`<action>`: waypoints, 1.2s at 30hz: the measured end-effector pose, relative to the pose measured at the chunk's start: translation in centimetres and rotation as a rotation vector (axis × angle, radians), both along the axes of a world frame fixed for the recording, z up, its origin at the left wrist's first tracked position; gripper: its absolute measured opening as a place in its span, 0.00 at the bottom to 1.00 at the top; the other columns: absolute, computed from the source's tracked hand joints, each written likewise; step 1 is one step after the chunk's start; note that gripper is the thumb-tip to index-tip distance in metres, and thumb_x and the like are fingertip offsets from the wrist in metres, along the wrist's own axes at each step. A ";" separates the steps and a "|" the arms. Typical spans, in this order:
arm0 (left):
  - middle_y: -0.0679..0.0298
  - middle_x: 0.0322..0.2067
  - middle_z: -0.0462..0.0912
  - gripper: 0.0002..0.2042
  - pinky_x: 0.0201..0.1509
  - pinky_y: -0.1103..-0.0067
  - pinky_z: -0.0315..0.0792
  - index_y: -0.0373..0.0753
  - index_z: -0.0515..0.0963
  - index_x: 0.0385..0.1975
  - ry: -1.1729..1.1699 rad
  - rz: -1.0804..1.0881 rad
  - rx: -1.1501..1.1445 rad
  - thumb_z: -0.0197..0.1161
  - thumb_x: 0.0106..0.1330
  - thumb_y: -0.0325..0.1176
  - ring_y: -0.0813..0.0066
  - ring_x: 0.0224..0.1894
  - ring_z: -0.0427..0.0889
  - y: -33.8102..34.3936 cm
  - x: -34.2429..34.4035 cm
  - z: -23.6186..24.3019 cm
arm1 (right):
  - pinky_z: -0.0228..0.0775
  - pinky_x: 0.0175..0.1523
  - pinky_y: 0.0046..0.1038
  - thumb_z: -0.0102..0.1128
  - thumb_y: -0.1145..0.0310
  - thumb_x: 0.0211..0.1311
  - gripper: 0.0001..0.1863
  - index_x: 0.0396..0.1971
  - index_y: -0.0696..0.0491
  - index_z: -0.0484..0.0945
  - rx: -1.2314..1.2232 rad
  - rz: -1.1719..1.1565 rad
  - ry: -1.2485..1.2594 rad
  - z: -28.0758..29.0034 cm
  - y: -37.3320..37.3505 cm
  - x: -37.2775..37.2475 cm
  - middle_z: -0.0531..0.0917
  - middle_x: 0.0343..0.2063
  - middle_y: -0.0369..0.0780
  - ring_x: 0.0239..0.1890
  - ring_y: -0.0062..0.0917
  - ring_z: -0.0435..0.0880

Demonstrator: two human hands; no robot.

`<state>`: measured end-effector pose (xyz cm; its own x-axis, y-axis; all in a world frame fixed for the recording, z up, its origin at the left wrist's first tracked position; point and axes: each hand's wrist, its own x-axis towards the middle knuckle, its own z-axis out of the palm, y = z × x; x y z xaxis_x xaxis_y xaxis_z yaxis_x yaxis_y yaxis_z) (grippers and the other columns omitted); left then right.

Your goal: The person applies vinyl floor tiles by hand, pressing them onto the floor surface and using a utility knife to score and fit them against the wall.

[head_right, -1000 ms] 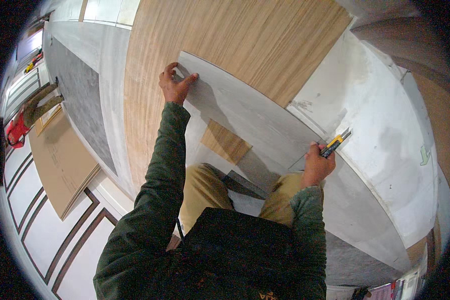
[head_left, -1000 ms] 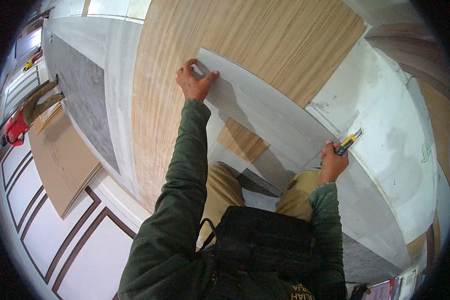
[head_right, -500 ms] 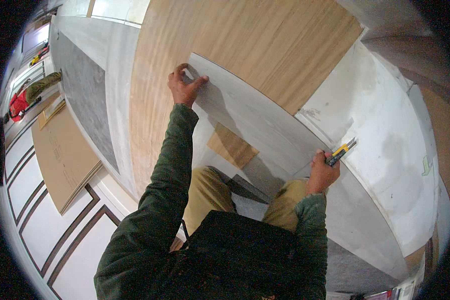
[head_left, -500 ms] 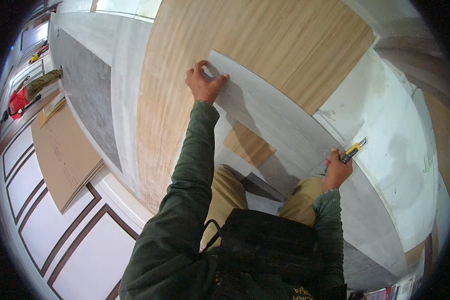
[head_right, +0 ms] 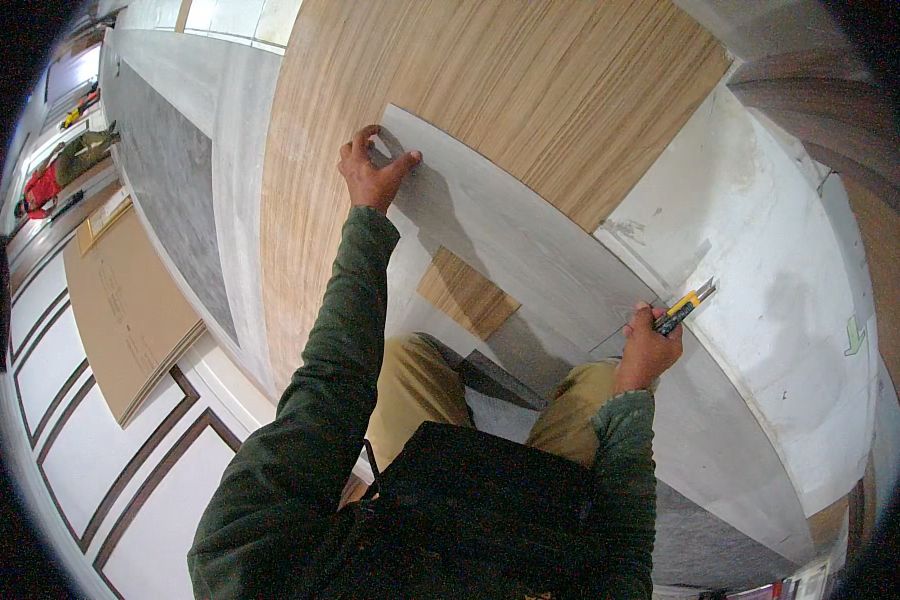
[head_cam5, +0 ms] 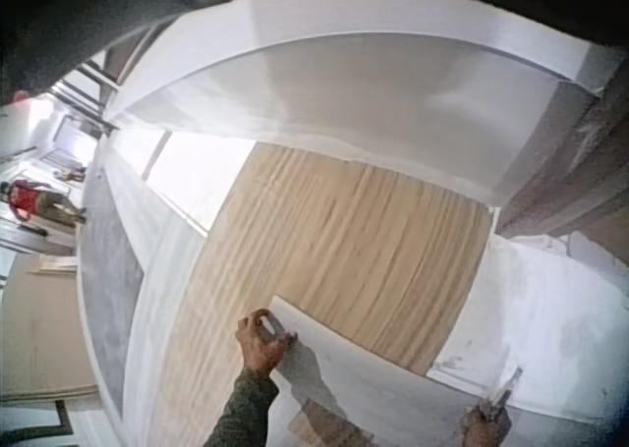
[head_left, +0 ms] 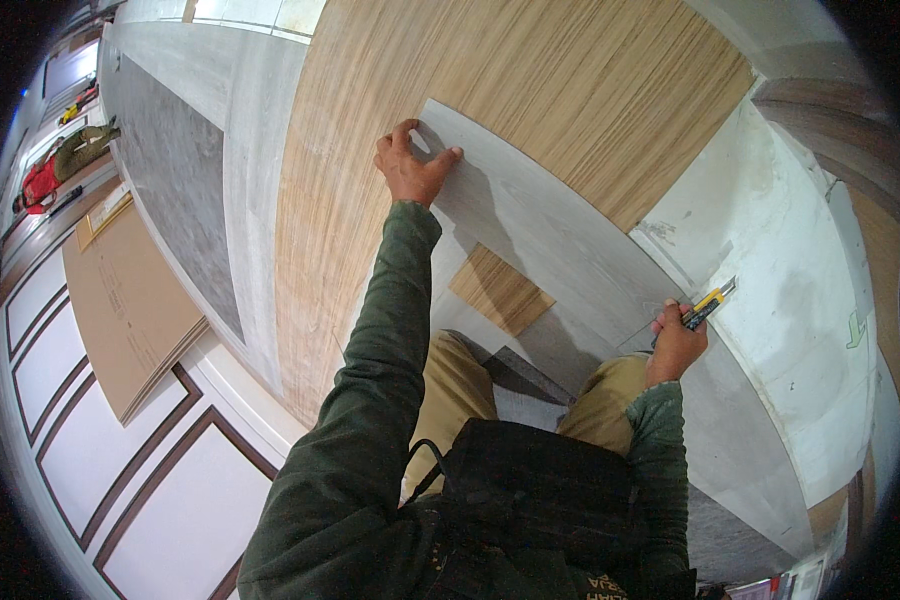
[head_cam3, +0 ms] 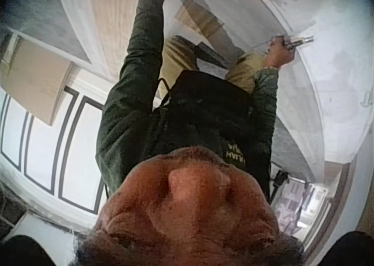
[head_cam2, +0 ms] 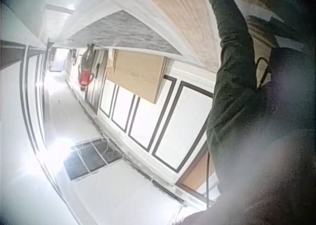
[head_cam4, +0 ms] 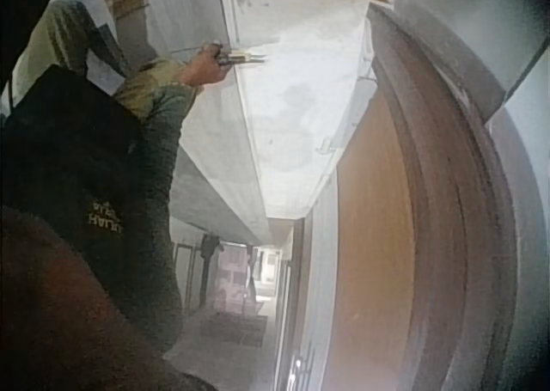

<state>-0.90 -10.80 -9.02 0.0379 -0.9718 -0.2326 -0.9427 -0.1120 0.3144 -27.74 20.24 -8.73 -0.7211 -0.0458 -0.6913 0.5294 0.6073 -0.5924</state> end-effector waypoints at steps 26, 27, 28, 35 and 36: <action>0.55 0.50 0.68 0.37 0.60 0.58 0.66 0.45 0.72 0.54 0.021 0.016 0.003 0.80 0.39 0.41 0.51 0.56 0.63 0.1 -0.4 0.1 | 0.71 0.24 0.22 0.65 0.77 0.55 0.10 0.31 0.54 0.70 -0.008 0.002 -0.001 -0.1 0.1 0.0 0.77 0.23 0.36 0.21 0.19 0.76; 0.55 0.50 0.68 0.36 0.60 0.58 0.66 0.45 0.72 0.54 0.021 0.015 0.002 0.80 0.40 0.41 0.51 0.56 0.63 0.1 -0.4 0.1 | 0.72 0.25 0.22 0.65 0.75 0.56 0.10 0.30 0.54 0.70 0.000 0.012 -0.007 -0.1 0.2 -0.1 0.77 0.24 0.35 0.22 0.19 0.76; 0.55 0.50 0.67 0.36 0.60 0.58 0.66 0.46 0.72 0.54 0.018 0.016 0.001 0.80 0.40 0.41 0.51 0.57 0.63 0.1 -0.4 0.1 | 0.72 0.26 0.22 0.66 0.73 0.56 0.10 0.30 0.53 0.71 0.007 0.022 -0.013 0.0 0.2 -0.1 0.77 0.25 0.35 0.23 0.19 0.76; 0.54 0.48 0.70 0.35 0.57 0.60 0.66 0.49 0.73 0.51 -0.005 0.008 -0.058 0.81 0.40 0.41 0.52 0.55 0.66 0.2 -0.2 -0.3 | 0.72 0.26 0.22 0.65 0.74 0.56 0.10 0.31 0.53 0.70 0.017 0.024 -0.030 0.1 0.1 -0.1 0.77 0.25 0.35 0.23 0.20 0.76; 0.54 0.48 0.70 0.35 0.57 0.60 0.66 0.49 0.73 0.51 -0.009 0.009 -0.059 0.81 0.40 0.41 0.52 0.55 0.66 0.2 -0.2 -0.3 | 0.72 0.25 0.22 0.65 0.74 0.56 0.10 0.31 0.54 0.70 0.013 0.021 -0.026 0.2 0.0 -0.1 0.78 0.24 0.36 0.22 0.20 0.76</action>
